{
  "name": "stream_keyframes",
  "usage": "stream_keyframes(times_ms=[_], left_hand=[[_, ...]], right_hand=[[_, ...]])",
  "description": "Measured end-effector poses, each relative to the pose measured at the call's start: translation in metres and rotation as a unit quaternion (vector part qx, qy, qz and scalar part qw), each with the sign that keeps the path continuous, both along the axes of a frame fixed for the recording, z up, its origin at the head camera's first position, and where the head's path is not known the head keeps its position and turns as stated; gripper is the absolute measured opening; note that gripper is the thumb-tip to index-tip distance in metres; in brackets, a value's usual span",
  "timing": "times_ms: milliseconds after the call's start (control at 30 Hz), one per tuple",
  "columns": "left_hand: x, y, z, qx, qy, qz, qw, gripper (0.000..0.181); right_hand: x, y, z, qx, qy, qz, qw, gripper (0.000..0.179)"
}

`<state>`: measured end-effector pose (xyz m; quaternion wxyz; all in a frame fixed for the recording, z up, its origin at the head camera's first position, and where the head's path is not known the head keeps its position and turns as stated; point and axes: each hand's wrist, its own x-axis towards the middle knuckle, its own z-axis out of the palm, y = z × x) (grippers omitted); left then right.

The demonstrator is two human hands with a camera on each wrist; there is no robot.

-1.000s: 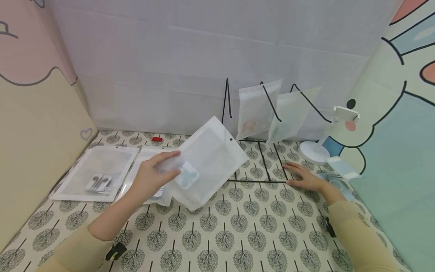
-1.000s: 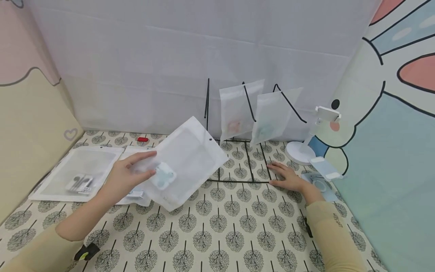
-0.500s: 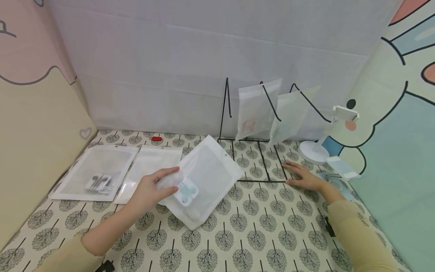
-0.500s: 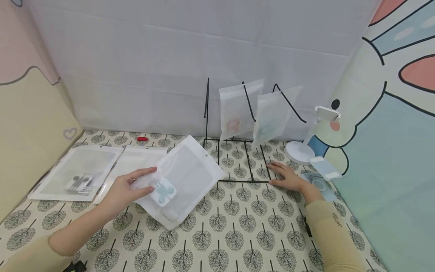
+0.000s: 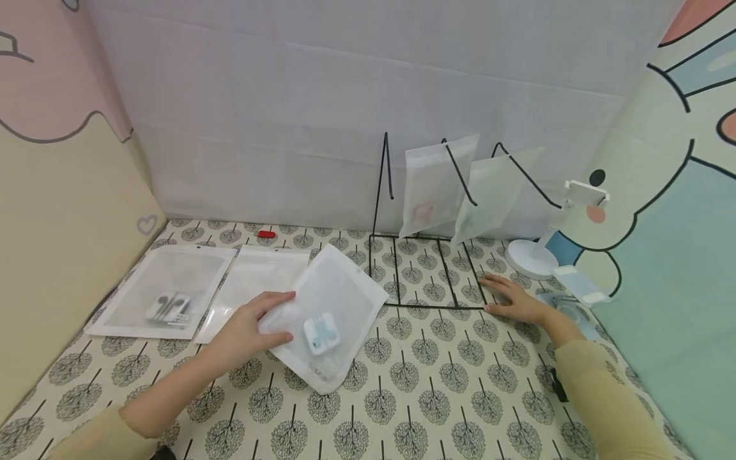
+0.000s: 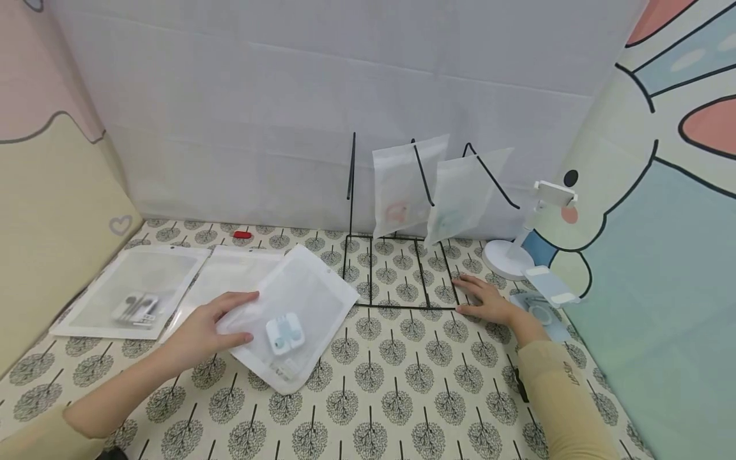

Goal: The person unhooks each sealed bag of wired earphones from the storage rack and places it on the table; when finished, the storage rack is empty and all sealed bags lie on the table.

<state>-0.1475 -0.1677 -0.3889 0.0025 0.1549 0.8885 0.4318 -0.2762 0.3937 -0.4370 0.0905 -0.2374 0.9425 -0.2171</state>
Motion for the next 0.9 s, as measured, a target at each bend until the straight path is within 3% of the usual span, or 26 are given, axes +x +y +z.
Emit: stream_keyframes(times_ms=[100,200,300,367,467,600,700,900], left_hand=[[0.001,-0.004,-0.002,-0.003,-0.029,0.006,0.9995,0.074],[0.004,-0.006,-0.002,0.020,-0.093,0.006,0.9955,0.078],[0.009,-0.005,-0.002,0.064,-0.164,-0.001,0.9843,0.083],[0.012,-0.004,-0.002,0.081,-0.193,-0.006,0.9779,0.084],[0.015,-0.003,-0.004,0.064,-0.196,-0.019,0.9784,0.083],[0.019,-0.004,-0.010,0.006,-0.170,-0.045,0.9845,0.085],[0.022,-0.001,-0.013,0.001,-0.177,-0.060,0.9825,0.089],[0.033,0.012,-0.013,0.040,-0.228,-0.017,0.9728,0.092]], right_hand=[[0.000,-0.001,0.001,-0.004,0.000,0.002,1.0000,0.067],[0.000,-0.001,0.001,-0.003,0.000,0.001,1.0000,0.068],[0.000,-0.001,0.001,0.000,-0.001,-0.001,1.0000,0.068],[-0.001,-0.001,0.001,0.001,-0.002,-0.001,1.0000,0.068],[-0.001,0.000,0.000,-0.001,-0.001,0.000,1.0000,0.068],[-0.001,0.000,0.000,0.000,0.003,0.001,1.0000,0.068],[0.000,0.000,-0.001,0.002,0.004,0.001,1.0000,0.068],[0.000,-0.001,0.000,0.002,0.003,-0.002,1.0000,0.068]])
